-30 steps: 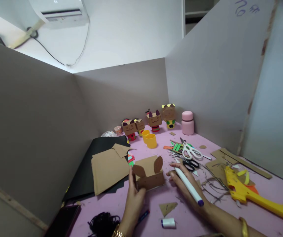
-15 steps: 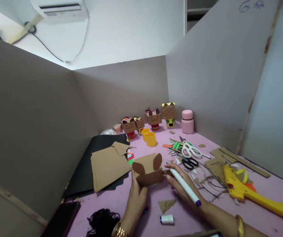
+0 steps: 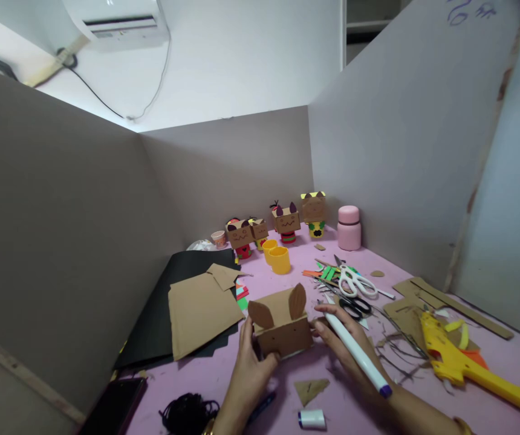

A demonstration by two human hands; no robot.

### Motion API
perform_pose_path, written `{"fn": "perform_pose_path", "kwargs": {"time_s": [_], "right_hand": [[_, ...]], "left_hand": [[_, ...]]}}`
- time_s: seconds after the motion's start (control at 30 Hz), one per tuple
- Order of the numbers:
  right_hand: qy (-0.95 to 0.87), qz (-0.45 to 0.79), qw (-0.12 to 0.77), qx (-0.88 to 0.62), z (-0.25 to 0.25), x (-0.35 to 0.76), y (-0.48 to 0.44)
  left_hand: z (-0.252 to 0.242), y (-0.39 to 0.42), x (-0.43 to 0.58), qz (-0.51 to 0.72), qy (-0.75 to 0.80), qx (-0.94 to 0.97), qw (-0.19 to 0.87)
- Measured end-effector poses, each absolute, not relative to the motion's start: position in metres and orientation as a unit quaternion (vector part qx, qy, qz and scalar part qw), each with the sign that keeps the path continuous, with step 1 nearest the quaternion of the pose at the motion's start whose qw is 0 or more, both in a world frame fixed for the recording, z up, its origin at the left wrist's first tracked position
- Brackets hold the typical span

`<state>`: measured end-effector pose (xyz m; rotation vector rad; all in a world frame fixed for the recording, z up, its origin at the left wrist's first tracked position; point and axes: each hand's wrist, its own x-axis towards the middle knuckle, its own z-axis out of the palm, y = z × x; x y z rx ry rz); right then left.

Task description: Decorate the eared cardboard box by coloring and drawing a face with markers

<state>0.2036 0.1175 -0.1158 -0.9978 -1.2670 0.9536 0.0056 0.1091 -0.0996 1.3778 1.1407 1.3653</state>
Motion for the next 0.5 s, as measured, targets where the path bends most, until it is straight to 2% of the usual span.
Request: {"fn": "perform_pose_path", "kwargs": {"time_s": [0.37, 0.5], "right_hand": [[-0.467, 0.366, 0.639, -0.49, -0.091, 0.221, 0.106], [-0.449, 0.346, 0.684, -0.46, -0.077, 0.232, 0.099]], "left_hand": [[-0.096, 0.088, 0.025, 0.528, 0.396, 0.45, 0.602], [-0.096, 0.083, 0.028, 0.494, 0.403, 0.436, 0.635]]}}
